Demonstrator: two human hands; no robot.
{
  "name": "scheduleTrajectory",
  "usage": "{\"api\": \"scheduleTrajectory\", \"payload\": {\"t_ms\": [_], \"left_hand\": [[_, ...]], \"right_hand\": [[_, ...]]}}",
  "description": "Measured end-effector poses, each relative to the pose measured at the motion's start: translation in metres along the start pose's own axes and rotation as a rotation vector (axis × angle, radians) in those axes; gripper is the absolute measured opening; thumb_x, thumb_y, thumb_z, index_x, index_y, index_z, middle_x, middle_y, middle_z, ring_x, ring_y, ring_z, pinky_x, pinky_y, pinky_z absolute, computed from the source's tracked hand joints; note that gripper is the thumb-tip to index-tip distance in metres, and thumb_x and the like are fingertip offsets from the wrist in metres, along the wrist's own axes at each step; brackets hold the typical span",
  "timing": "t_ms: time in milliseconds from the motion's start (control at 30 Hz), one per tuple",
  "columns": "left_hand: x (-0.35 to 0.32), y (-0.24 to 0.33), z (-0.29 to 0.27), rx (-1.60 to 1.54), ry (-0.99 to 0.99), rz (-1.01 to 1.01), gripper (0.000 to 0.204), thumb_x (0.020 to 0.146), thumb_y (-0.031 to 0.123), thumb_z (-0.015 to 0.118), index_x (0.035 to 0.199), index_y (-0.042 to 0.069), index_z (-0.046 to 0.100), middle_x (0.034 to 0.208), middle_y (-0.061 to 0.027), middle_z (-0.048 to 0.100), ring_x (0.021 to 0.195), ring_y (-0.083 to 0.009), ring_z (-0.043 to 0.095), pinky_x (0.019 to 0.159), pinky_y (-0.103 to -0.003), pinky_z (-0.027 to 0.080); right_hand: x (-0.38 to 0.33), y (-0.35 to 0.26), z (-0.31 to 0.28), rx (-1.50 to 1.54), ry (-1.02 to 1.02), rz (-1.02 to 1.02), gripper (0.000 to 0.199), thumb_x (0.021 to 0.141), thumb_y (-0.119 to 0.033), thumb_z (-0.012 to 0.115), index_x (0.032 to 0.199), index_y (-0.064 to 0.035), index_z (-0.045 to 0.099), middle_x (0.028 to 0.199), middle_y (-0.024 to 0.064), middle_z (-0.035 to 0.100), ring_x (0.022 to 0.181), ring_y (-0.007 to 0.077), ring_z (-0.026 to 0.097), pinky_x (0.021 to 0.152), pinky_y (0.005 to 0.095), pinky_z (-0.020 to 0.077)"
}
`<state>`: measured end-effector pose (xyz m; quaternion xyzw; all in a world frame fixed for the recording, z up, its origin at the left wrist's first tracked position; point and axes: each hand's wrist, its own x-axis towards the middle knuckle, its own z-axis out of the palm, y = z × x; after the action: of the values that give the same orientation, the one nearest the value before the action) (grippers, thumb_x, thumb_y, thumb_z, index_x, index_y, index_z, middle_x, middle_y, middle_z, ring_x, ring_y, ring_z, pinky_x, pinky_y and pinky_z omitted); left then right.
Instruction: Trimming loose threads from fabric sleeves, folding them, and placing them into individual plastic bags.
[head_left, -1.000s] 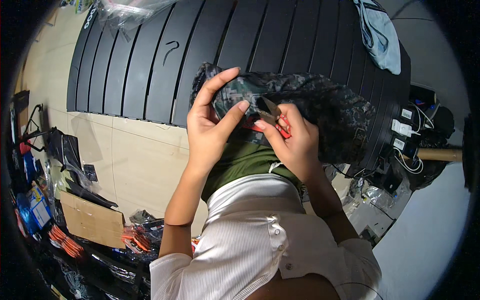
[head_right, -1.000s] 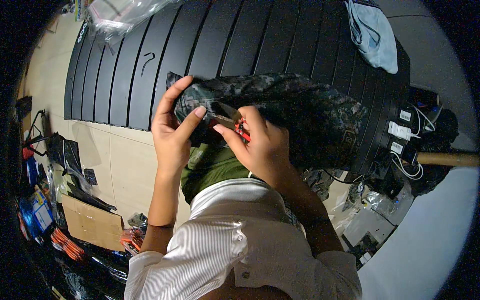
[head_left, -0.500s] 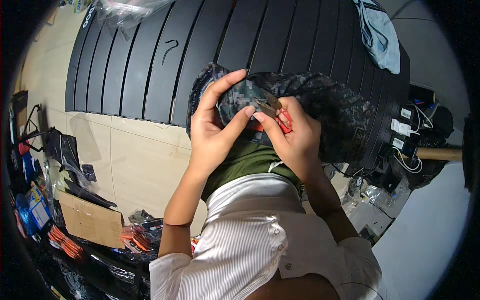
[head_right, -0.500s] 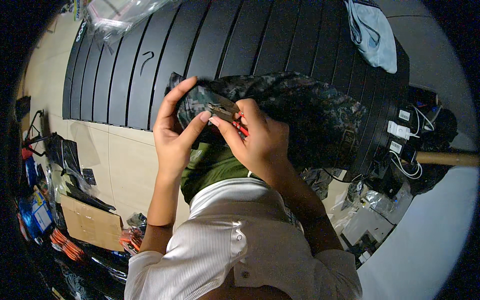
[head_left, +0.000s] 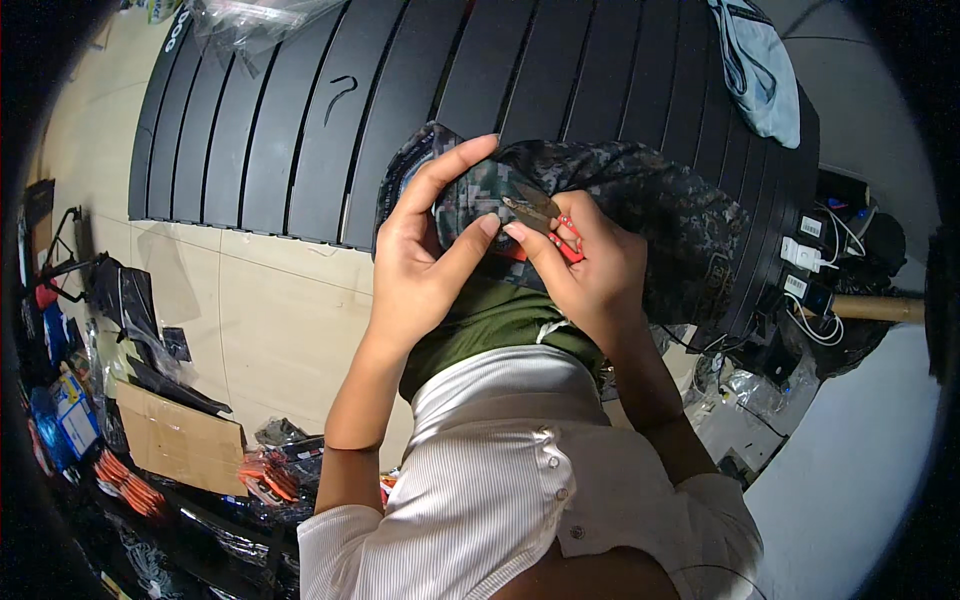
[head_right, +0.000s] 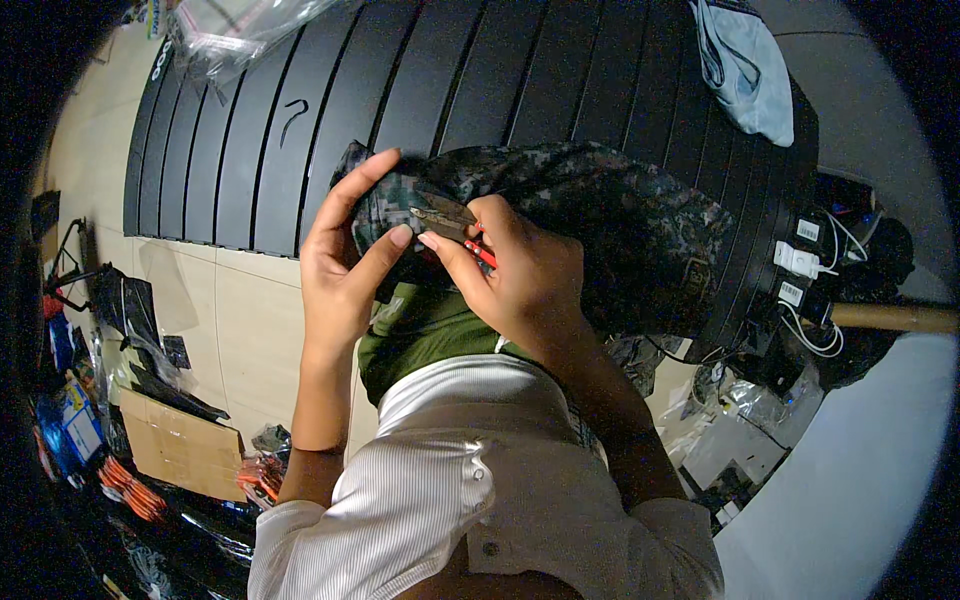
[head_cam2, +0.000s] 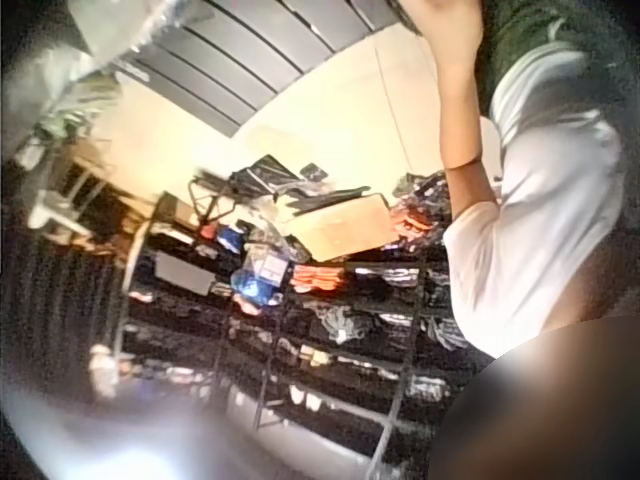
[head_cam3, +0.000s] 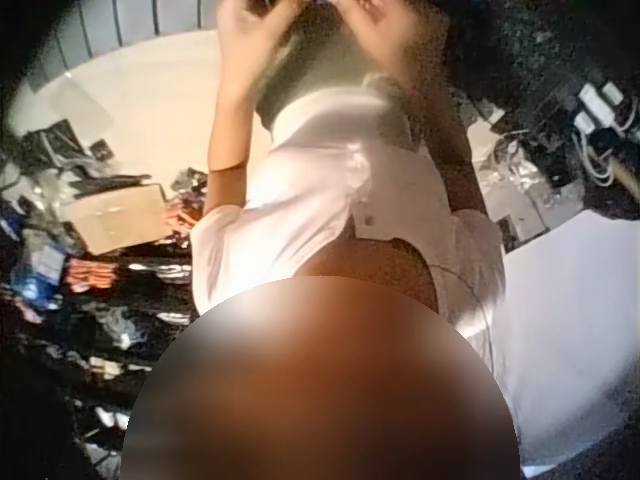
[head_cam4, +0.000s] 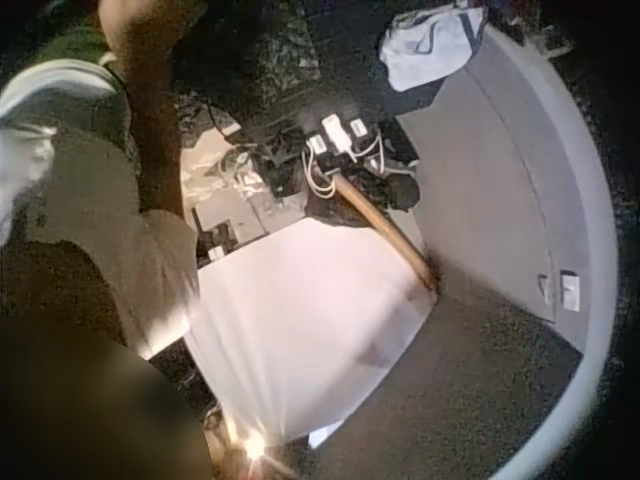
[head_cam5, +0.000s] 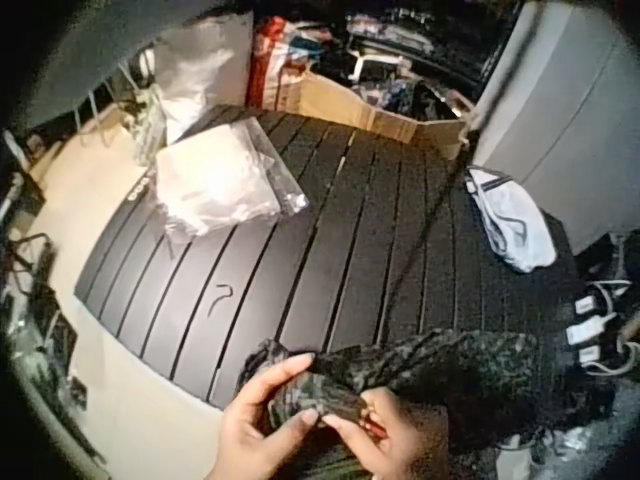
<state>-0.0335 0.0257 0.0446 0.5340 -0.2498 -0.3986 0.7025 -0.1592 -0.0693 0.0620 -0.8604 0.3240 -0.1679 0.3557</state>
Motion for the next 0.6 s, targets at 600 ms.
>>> {"api": "scheduleTrajectory", "payload": {"t_ms": [600], "left_hand": [[0.003, -0.001, 0.002, -0.236, 0.13, -0.21, 0.034, 0.081, -0.004, 0.057, 0.115, -0.002, 0.053, 0.107, -0.0074, 0.058, 0.095, -0.0108, 0.054, 0.085, -0.023, 0.043]], "right_hand": [[-0.009, 0.02, -0.016, 0.259, 0.013, 0.224, 0.015, 0.081, -0.006, 0.063, 0.09, -0.0027, 0.052, 0.069, -0.0065, 0.044, 0.062, 0.0004, 0.037, 0.056, 0.0169, 0.0317]]}}
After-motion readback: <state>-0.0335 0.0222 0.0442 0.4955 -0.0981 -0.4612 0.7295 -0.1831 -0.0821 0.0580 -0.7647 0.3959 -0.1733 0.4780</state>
